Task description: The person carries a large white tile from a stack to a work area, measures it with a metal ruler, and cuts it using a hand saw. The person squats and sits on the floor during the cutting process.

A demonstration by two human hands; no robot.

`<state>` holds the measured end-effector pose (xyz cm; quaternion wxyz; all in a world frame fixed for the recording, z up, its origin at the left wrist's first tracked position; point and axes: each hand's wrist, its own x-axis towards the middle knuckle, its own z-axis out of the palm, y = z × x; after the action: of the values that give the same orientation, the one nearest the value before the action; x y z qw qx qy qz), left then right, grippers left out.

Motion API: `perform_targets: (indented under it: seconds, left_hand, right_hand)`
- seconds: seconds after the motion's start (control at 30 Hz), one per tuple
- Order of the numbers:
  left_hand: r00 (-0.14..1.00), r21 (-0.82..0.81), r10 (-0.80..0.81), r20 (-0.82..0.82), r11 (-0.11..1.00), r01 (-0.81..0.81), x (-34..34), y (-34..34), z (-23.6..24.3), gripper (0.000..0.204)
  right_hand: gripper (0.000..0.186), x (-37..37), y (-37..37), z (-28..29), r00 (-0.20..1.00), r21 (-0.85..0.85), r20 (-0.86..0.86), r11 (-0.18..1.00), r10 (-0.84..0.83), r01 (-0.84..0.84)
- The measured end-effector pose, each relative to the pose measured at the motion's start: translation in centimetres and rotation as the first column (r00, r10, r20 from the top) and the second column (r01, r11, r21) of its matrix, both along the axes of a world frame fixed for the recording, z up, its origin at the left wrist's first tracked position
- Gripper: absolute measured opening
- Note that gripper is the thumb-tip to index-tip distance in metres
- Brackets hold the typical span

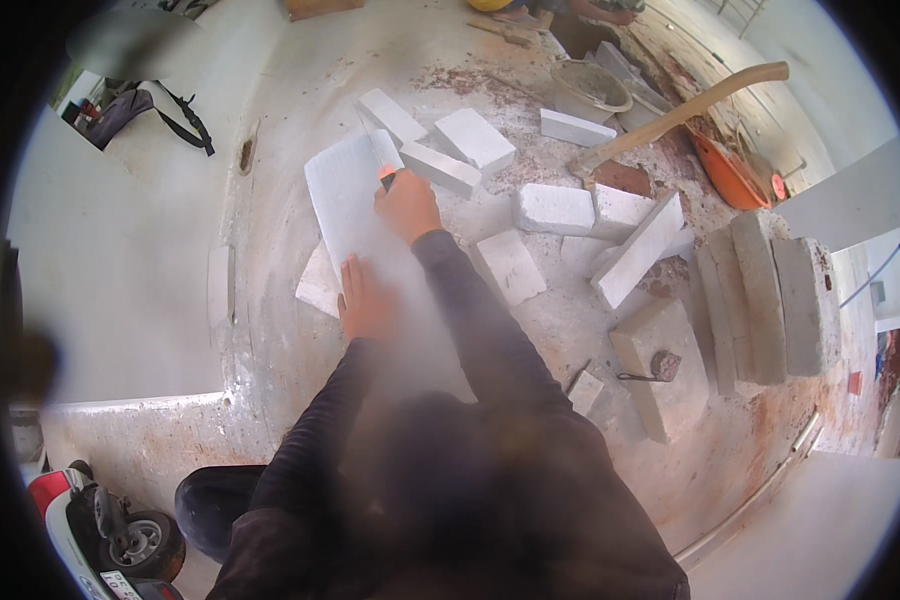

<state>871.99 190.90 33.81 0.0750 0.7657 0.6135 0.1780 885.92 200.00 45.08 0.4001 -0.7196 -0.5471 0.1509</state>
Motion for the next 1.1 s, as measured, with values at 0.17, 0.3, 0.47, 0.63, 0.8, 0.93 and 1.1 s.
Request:
perform_targets:
  seconds: [0.17, 0.3, 0.47, 0.63, 0.8, 0.93, 1.1]
  left_hand:
    - [0.999, -0.016, 0.021, -0.049, 1.000, -0.022, -2.9, 0.1, -0.2, 0.068]
    - [0.996, 0.050, 0.018, -0.086, 0.999, -0.014, -4.0, 0.6, -0.2, 0.067]
    - [1.000, 0.026, -0.016, -0.023, 1.000, 0.016, 0.5, -1.1, 0.6, 0.067]
    - [0.998, -0.023, 0.031, -0.059, 0.999, -0.032, -3.9, 0.0, -0.7, 0.067]
    - [0.999, 0.002, 0.034, -0.037, 0.999, -0.034, -3.5, 0.4, -0.7, 0.067]
    - [0.991, 0.089, -0.021, 0.129, 0.996, 0.009, -1.2, 0.6, -0.5, 0.067]
    - [0.997, 0.018, 0.035, 0.071, 0.999, -0.036, -4.1, -0.3, -1.5, 0.066]
  right_hand:
    - [0.026, -1.7, -9.4, -1.2, 0.995, -0.102, -0.102, 0.995, 0.008, -0.019]
    - [0.025, -3.4, -14.2, 2.3, 0.993, -0.011, -0.105, 0.999, 0.046, -0.047]
    - [0.033, 1.3, -2.9, 0.2, 1.000, -0.129, 0.001, 0.992, -0.006, 0.006]
    - [0.035, -2.5, -7.4, 0.6, 0.994, -0.205, -0.102, 0.978, 0.029, -0.050]
    - [0.027, -2.4, -13.9, -0.1, 0.986, -0.077, -0.159, 0.995, 0.044, -0.057]
    - [0.026, -0.4, -2.2, 1.1, 0.998, -0.089, -0.043, 0.995, 0.042, -0.046]
    - [0.023, -1.7, -9.1, 0.2, 0.989, -0.188, -0.129, 0.977, 0.072, -0.095]
